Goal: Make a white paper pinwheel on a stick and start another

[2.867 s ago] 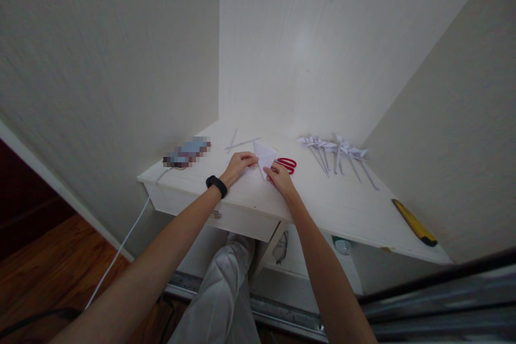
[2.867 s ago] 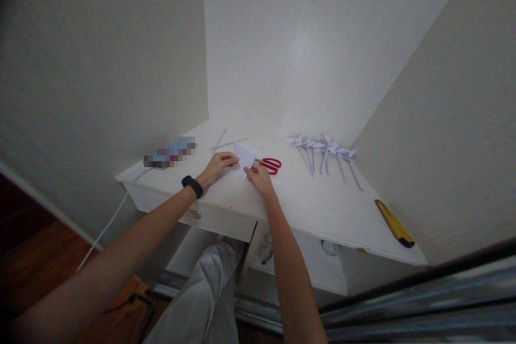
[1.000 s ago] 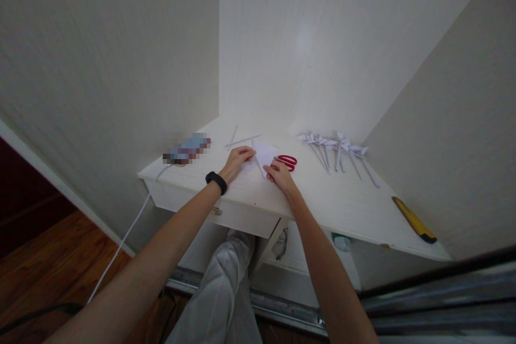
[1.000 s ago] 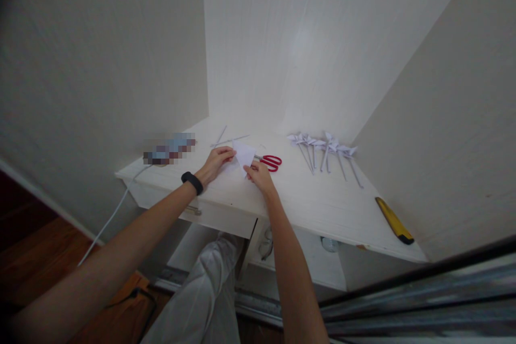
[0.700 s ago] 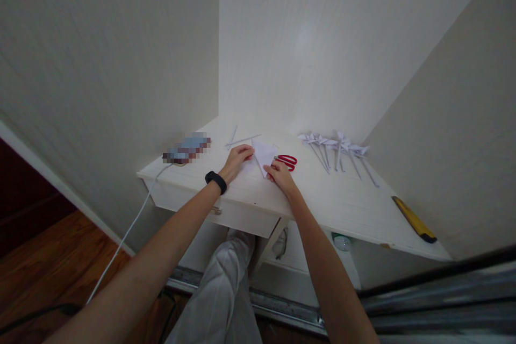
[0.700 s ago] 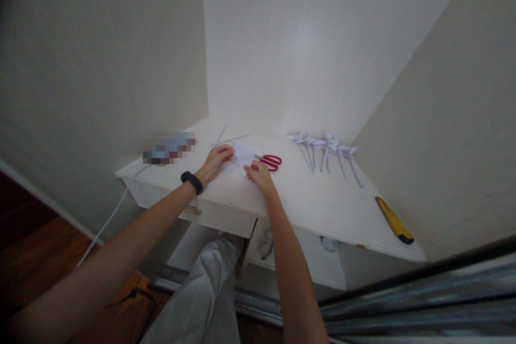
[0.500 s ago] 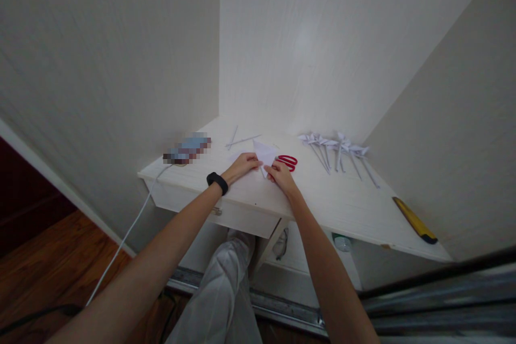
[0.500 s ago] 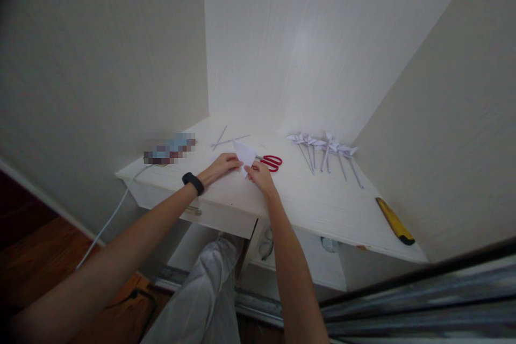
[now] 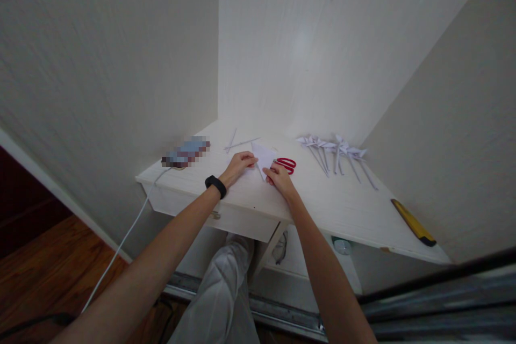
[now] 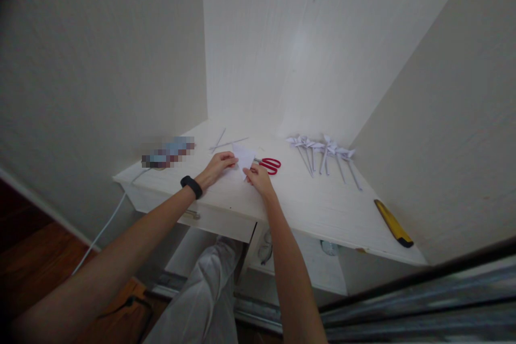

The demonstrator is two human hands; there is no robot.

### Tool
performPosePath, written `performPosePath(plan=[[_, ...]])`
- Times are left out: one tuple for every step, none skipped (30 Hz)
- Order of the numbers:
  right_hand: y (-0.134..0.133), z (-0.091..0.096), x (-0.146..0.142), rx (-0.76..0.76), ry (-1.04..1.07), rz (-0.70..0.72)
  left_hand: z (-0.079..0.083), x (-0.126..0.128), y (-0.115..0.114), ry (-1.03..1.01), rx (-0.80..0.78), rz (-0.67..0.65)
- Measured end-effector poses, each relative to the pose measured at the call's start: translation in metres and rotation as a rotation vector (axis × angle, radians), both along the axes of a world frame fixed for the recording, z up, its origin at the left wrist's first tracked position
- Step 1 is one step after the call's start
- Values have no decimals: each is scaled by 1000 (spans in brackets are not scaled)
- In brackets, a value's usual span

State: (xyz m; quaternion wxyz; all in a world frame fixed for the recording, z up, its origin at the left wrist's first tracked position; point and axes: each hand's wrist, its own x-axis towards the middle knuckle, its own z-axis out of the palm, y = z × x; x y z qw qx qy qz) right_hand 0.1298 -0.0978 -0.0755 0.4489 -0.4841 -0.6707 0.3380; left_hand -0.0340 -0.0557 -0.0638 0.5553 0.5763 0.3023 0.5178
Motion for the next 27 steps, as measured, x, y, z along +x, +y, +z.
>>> performPosePath(plan=[[0,0,0,9,4,3,0,0,0,-21,-16,5],[0,0,0,20,14,6,1,0,0,-41,-26,11],[0,0,0,30,25,8,0,0,0,-58,-30,19],[-1,0,-1,39,42,7,0,0,1,-70,-29,26],[0,0,-1,48,58,3,-1,0,1,-70,-23,28],[0,0,-1,56,73,-5,-3,0,2,-55,-15,22],[0,0,-1,61,88,-15,-4,0,3,-23,-5,6],[0,0,-1,64,100,-27,-6,0,4,23,8,-22],[0,0,-1,64,110,-41,-8,1,4,77,20,-57],[0,0,-1,63,122,-56,-10,1,5,126,33,-89],[0,1,-1,62,131,-68,-11,2,5,163,41,-112],[0,1,-1,61,138,-76,-11,2,5,185,47,-120],[-1,2,-1,62,142,-80,-12,3,6,192,47,-116],[-1,2,-1,65,145,-78,-11,3,6,187,43,-100],[-1,2,-1,67,144,-68,-11,3,6,175,35,-82],[-1,2,-1,67,138,-53,-10,3,5,160,26,-69],[-2,2,-1,65,128,-35,-10,3,5,143,16,-61],[-1,2,-1,64,115,-19,-9,3,5,126,8,-56],[-1,2,-1,62,101,-7,-9,3,5,112,5,-48],[-1,1,-1,62,90,-2,-9,3,6,102,4,-39],[-1,1,-1,63,83,-4,-9,2,6,97,8,-27],[-1,1,-1,64,81,-9,-10,2,6,97,16,-14],[0,1,-1,65,82,-13,-10,2,6,98,23,0],[0,1,-1,65,87,-17,-10,2,7,98,29,9],[0,1,-1,64,94,-17,-10,1,7,98,32,15],[0,1,-1,63,101,-15,-10,1,6,98,34,18],[0,2,-1,61,107,-12,-9,1,6,98,34,22]])
